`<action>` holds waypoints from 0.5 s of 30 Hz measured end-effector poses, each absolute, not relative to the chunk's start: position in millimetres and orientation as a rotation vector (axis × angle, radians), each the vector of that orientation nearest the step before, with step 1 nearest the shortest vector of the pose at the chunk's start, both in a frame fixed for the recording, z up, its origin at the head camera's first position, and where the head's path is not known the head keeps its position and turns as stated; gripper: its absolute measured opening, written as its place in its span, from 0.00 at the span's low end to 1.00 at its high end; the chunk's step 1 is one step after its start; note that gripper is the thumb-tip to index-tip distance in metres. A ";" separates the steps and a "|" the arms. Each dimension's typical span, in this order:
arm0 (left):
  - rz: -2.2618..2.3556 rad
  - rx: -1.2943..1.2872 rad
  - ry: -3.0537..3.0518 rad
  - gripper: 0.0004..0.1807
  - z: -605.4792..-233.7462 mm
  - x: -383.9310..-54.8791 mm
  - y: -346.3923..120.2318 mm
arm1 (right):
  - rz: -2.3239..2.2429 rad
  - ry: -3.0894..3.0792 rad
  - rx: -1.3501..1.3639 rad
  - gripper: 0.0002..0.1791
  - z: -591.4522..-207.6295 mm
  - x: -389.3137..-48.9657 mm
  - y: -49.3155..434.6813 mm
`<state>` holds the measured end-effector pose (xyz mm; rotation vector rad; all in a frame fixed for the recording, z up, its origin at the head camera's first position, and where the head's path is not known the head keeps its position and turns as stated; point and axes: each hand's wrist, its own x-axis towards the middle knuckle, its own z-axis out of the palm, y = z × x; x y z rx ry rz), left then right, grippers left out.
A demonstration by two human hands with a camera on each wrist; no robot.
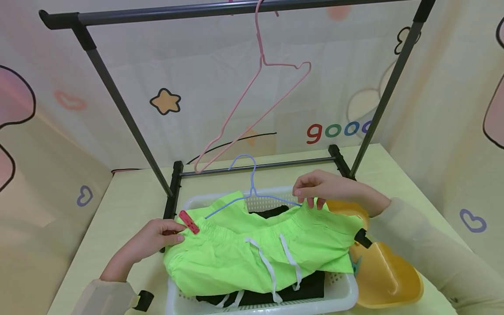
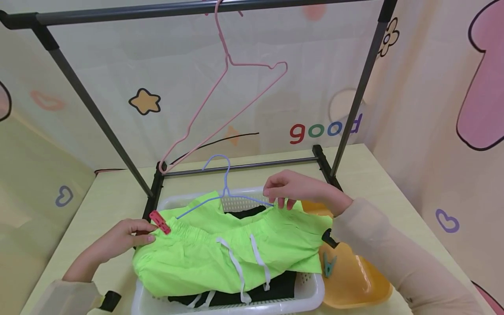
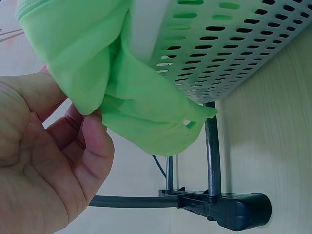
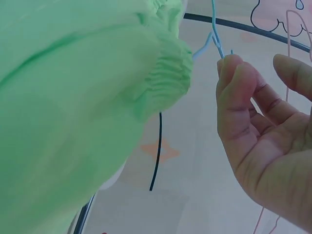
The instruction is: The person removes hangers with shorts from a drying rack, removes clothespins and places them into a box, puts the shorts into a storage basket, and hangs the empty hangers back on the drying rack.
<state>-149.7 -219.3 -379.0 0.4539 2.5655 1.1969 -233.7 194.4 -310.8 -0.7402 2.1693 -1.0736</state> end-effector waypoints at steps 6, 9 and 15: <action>1.202 0.447 2.562 0.18 -377.4 -149.2 -218.8 | -1.071 2.153 -0.768 0.15 -310.4 -233.9 182.3; 1.205 0.454 2.561 0.18 -376.3 -149.1 -218.4 | -1.072 2.142 -0.781 0.14 -310.2 -233.9 176.6; 1.210 0.455 2.559 0.17 -375.7 -149.3 -217.8 | -1.050 2.136 -0.823 0.11 -308.6 -233.7 164.1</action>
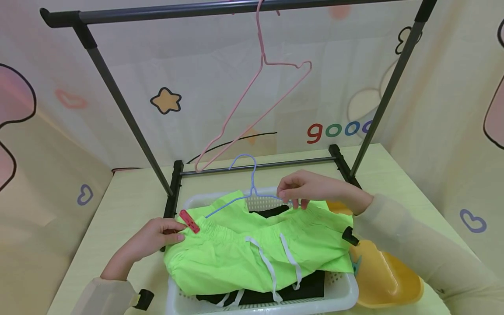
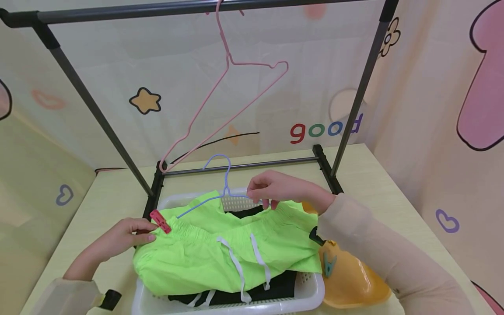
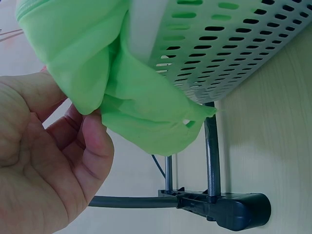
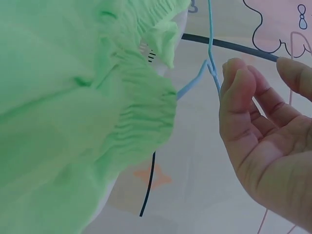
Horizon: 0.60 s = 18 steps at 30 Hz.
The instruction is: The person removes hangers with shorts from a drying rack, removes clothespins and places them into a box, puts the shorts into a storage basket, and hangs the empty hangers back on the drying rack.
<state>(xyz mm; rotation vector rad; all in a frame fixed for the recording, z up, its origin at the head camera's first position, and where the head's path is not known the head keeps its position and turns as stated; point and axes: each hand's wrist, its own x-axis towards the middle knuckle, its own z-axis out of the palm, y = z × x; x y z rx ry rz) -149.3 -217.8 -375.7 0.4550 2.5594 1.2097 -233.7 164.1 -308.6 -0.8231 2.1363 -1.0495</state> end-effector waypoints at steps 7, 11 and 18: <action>1.212 0.454 2.556 0.17 -376.1 -149.8 -218.3 | -1.038 2.132 -0.849 0.10 -305.6 -231.4 149.6; 1.221 0.451 2.545 0.18 -374.7 -149.5 -217.9 | -1.045 2.119 -0.864 0.09 -304.9 -230.7 142.7; 1.216 0.455 2.550 0.18 -374.5 -149.2 -217.9 | -1.041 2.113 -0.885 0.07 -305.7 -230.6 130.7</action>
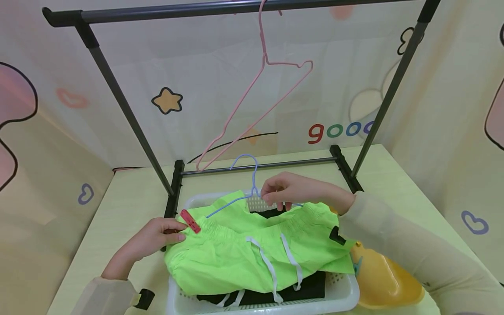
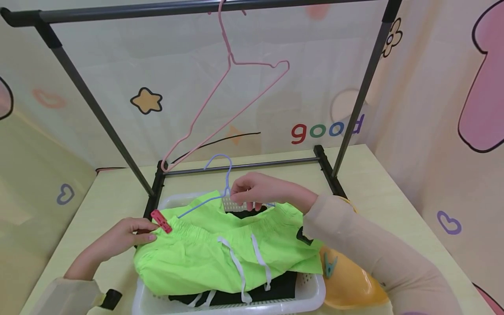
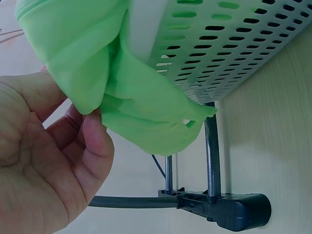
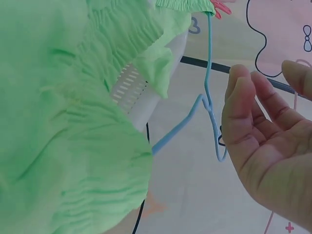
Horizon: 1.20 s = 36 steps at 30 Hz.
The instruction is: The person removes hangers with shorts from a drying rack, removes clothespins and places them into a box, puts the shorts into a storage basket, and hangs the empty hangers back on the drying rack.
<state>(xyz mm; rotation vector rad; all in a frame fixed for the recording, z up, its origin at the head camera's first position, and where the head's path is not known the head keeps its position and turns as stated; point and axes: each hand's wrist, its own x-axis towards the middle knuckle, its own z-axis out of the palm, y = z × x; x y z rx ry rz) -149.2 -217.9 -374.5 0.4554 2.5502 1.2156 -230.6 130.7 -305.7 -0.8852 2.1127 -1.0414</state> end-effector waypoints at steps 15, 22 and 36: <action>1.222 0.459 2.546 0.17 -373.7 -148.8 -217.1 | -1.061 2.048 -0.925 0.10 -309.6 -230.1 105.3; 1.217 0.454 2.545 0.18 -374.7 -148.9 -217.5 | -1.054 2.062 -0.943 0.11 -310.9 -229.9 93.7; 1.229 0.449 2.546 0.17 -375.6 -149.5 -216.5 | -1.104 2.076 -0.976 0.10 -315.2 -234.0 70.4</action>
